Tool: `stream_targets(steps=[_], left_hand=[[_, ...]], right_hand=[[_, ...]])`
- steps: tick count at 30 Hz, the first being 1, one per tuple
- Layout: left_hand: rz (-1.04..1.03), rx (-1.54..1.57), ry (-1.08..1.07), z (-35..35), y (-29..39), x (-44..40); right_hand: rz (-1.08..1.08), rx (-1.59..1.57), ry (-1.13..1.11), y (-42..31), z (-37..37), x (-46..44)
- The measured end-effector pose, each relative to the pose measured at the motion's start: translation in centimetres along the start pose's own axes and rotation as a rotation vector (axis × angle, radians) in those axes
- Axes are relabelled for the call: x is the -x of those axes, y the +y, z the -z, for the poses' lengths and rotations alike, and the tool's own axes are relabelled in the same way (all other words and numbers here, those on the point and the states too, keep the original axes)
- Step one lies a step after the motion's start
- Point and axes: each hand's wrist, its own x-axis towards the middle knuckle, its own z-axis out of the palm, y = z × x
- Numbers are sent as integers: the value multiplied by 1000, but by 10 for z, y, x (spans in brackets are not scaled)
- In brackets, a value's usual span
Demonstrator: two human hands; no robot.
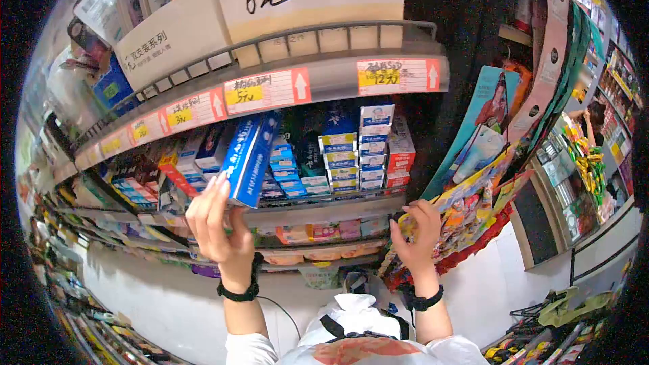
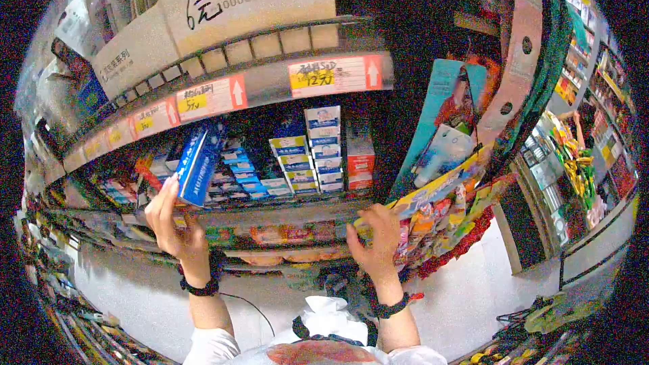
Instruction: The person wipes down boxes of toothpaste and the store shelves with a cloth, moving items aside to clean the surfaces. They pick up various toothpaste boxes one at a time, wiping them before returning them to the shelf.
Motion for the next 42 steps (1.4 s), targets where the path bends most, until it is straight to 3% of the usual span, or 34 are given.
stream_targets(steps=[18, 33, 42], left_hand=[[-47, 198, 38, -61, 82, -41], [-168, 73, -26, -94, 95, -71], [-168, 249, 85, -123, 102, -70]], right_hand=[[-6, -101, -12, 3, 9, 3], [-10, -99, 6, 2, 8, 1], [-32, -115, -10, 2, 10, 2]])
